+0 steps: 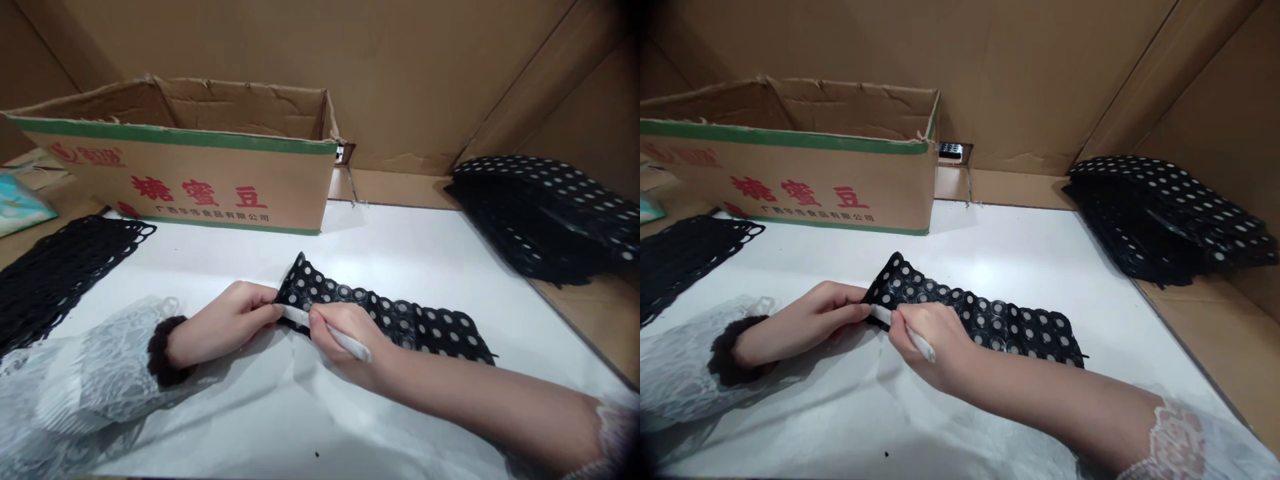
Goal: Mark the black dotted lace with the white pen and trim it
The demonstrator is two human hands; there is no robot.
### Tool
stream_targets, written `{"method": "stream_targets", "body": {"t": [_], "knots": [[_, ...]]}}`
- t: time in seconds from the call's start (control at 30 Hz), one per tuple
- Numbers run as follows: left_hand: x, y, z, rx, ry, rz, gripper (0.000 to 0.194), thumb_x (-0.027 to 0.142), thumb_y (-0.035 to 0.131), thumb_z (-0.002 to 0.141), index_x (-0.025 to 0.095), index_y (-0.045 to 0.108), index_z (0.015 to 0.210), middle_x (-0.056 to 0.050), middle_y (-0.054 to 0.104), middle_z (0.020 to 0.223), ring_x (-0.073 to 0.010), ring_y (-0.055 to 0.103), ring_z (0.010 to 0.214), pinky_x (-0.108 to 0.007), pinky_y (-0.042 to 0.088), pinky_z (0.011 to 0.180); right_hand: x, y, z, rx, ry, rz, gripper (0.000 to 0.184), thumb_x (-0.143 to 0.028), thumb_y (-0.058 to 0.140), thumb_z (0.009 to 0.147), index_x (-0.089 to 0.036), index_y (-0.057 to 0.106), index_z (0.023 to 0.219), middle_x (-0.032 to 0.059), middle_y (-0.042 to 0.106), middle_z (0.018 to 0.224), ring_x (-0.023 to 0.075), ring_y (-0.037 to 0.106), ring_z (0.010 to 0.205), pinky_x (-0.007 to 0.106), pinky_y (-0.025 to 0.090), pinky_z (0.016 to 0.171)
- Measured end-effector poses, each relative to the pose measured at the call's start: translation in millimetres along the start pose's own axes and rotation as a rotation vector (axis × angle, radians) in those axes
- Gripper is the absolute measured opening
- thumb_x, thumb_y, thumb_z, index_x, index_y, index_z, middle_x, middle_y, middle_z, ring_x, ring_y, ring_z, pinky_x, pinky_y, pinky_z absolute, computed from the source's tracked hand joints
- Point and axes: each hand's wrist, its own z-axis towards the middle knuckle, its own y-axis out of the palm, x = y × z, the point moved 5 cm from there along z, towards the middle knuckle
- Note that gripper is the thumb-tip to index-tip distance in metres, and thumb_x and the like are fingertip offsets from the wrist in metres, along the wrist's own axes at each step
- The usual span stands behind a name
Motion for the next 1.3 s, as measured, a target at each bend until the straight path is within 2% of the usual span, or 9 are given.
{"method": "stream_targets", "body": {"t": [0.1,0.2,0.3,0.4,0.6,0.9,1.1,1.2,1.3], "knots": [[-3.2,-3.3,2.9,-0.068,-0.004,-0.100,0.031,0.037,0.037,0.083,0.016,0.042,0.061,0.005,0.038,0.048,-0.0069,0.032,0.043,-0.020,0.024,0.042,2.6,-1.6,-0.4,0.017,0.040,0.088,0.034,-0.030,0.027,0.087,-0.017,0.029,0.056,-0.0038,0.037,0.050,0.0060,0.035,0.044,0.021,0.023,0.045],[-5.3,-11.3,6.8,-0.179,-0.011,-0.083,0.031,0.036,0.041,0.082,0.014,0.046,0.061,0.003,0.043,0.050,-0.0068,0.036,0.046,-0.020,0.028,0.046,6.8,-0.7,-0.5,0.015,0.081,0.275,0.035,-0.033,0.029,0.085,-0.017,0.030,0.055,-0.0035,0.035,0.050,0.0066,0.034,0.045,0.021,0.023,0.043],[-8.5,-18.0,9.1,-0.313,-0.042,-0.070,0.029,0.037,0.044,0.081,0.014,0.051,0.065,0.003,0.046,0.051,-0.0063,0.035,0.044,-0.019,0.026,0.043,12.1,1.7,-0.4,0.008,0.173,0.467,0.031,-0.026,0.032,0.082,-0.017,0.036,0.053,-0.0035,0.034,0.048,0.0069,0.033,0.045,0.020,0.023,0.042],[-12.2,-19.8,9.7,-0.413,-0.075,-0.131,0.027,0.038,0.044,0.081,0.014,0.053,0.071,0.003,0.047,0.049,-0.0057,0.031,0.040,-0.019,0.020,0.038,13.6,1.3,-1.8,0.012,0.258,0.553,0.028,-0.022,0.034,0.078,-0.017,0.042,0.052,-0.0034,0.035,0.046,0.0072,0.034,0.043,0.020,0.022,0.040],[-16.5,-18.5,10.9,-0.456,-0.096,-0.193,0.029,0.040,0.045,0.080,0.013,0.053,0.073,0.002,0.048,0.049,-0.0049,0.030,0.037,-0.019,0.017,0.036,8.9,-4.2,-6.0,0.062,0.285,0.591,0.030,-0.020,0.035,0.077,-0.016,0.044,0.049,-0.0022,0.039,0.048,0.0078,0.037,0.047,0.020,0.025,0.042],[-14.3,-17.2,7.7,-0.404,-0.086,-0.130,0.030,0.039,0.041,0.081,0.014,0.052,0.070,0.002,0.048,0.049,-0.0050,0.030,0.038,-0.019,0.020,0.038,7.7,5.4,-5.9,0.083,0.249,0.476,0.033,-0.026,0.034,0.083,-0.017,0.043,0.053,-0.0024,0.043,0.051,0.0084,0.041,0.050,0.021,0.029,0.047],[4.6,-12.3,-3.0,-0.144,0.008,0.091,0.034,0.036,0.036,0.084,0.016,0.042,0.057,0.004,0.043,0.047,-0.0060,0.035,0.042,-0.017,0.027,0.042,-2.8,5.8,-3.3,0.078,0.088,0.152,0.034,-0.029,0.029,0.087,-0.017,0.034,0.055,-0.0022,0.041,0.054,0.0079,0.039,0.051,0.022,0.028,0.051],[10.9,-10.1,-6.5,-0.087,0.054,0.147,0.032,0.036,0.035,0.084,0.016,0.040,0.059,0.005,0.039,0.046,-0.0064,0.032,0.043,-0.017,0.024,0.040,-5.3,5.6,-3.1,0.126,0.038,0.065,0.031,-0.025,0.029,0.086,-0.017,0.028,0.056,-0.0027,0.038,0.054,0.0073,0.036,0.050,0.023,0.027,0.053],[9.6,-12.8,-4.0,-0.057,0.099,0.237,0.030,0.033,0.038,0.082,0.016,0.039,0.058,0.005,0.035,0.046,-0.0062,0.030,0.044,-0.018,0.022,0.041,-4.5,5.0,-3.7,0.132,0.035,0.090,0.033,-0.026,0.030,0.086,-0.017,0.027,0.055,-0.0031,0.036,0.052,0.0072,0.035,0.050,0.023,0.028,0.053]]}}
